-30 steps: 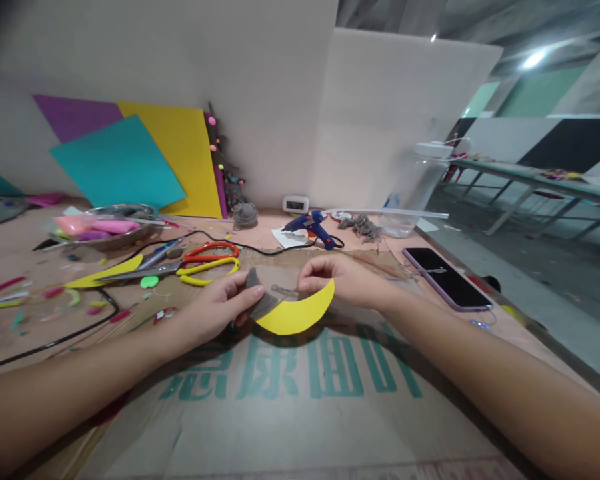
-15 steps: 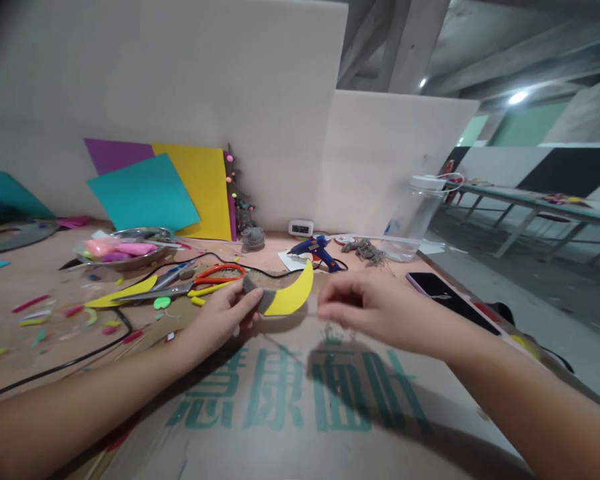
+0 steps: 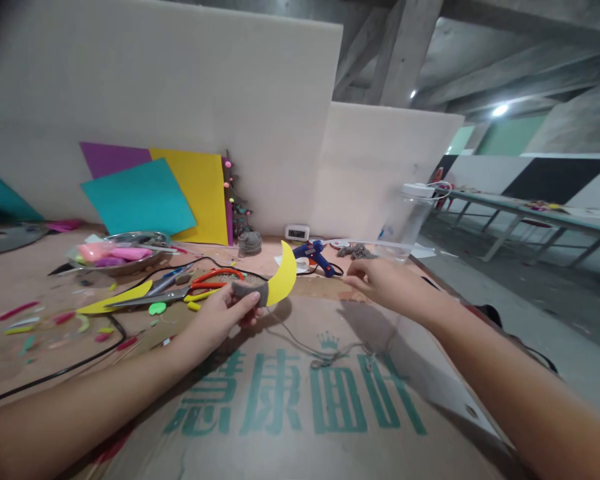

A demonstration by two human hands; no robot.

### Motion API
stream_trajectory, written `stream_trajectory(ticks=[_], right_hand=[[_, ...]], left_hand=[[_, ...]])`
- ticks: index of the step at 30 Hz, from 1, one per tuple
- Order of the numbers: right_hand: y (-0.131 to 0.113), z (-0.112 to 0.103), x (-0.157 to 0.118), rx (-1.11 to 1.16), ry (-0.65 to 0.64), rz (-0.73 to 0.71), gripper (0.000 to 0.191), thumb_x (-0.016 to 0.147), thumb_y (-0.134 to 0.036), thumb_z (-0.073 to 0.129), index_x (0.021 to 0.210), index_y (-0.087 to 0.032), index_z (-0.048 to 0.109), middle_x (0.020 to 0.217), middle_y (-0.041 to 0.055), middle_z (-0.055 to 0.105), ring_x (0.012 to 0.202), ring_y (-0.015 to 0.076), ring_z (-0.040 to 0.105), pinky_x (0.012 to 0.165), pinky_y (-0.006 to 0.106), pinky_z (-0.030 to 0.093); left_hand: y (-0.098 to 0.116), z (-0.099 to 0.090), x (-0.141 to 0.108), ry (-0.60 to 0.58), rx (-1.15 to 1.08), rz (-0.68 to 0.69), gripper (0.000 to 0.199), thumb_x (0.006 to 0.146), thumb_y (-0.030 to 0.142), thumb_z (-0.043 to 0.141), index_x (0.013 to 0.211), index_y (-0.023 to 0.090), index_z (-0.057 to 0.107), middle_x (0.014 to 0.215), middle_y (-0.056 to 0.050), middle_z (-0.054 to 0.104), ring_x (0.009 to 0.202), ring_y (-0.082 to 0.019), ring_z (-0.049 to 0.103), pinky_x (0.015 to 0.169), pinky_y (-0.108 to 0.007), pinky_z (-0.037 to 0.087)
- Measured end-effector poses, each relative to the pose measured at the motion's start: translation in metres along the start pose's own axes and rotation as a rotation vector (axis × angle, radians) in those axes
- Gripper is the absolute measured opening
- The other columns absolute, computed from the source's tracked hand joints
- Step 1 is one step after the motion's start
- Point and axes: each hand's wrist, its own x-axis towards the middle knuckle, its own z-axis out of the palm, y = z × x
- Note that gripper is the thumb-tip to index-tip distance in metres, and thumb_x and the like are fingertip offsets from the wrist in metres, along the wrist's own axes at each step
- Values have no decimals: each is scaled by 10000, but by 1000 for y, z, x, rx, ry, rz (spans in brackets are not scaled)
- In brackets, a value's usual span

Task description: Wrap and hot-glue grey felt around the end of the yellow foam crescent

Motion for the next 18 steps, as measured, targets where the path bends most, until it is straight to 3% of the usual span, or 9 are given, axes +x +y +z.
stream_trajectory(ticks=[4, 7, 12, 18], right_hand=[[11, 33, 30, 194, -15, 150, 467, 849, -448, 591, 1237, -191, 634, 1137, 111, 708, 914, 237, 680, 763, 317, 499], [12, 56, 53, 306, 18, 191, 627, 787, -541, 653, 1282, -160, 604, 1198, 152, 680, 964, 270, 671, 804, 338, 502], [9, 76, 87, 452, 30, 171, 550, 733, -540, 734, 1128, -162, 671, 1015, 114, 740, 853, 239, 679, 755, 304, 509], [-8, 88, 100, 595, 104, 215, 364, 779, -464, 712, 948, -144, 675, 720, 66, 712, 644, 181, 617, 578, 262, 470]], left_hand=[[-2, 0, 2, -7, -31, -20, 452, 692, 552, 687, 819, 142, 545, 651, -7, 647, 477, -101, 546, 471, -226, 447], [-2, 1, 1, -27, 20, -55, 427, 690, 543, 672, 789, 150, 538, 600, 11, 615, 472, -102, 533, 467, -219, 423], [-2, 3, -2, -89, 147, -17, 329, 748, 474, 625, 759, 158, 535, 567, 25, 584, 495, -101, 515, 477, -206, 384], [-5, 3, -1, -104, 113, -36, 322, 765, 471, 613, 809, 161, 536, 586, 27, 587, 487, -105, 520, 466, -205, 381]])
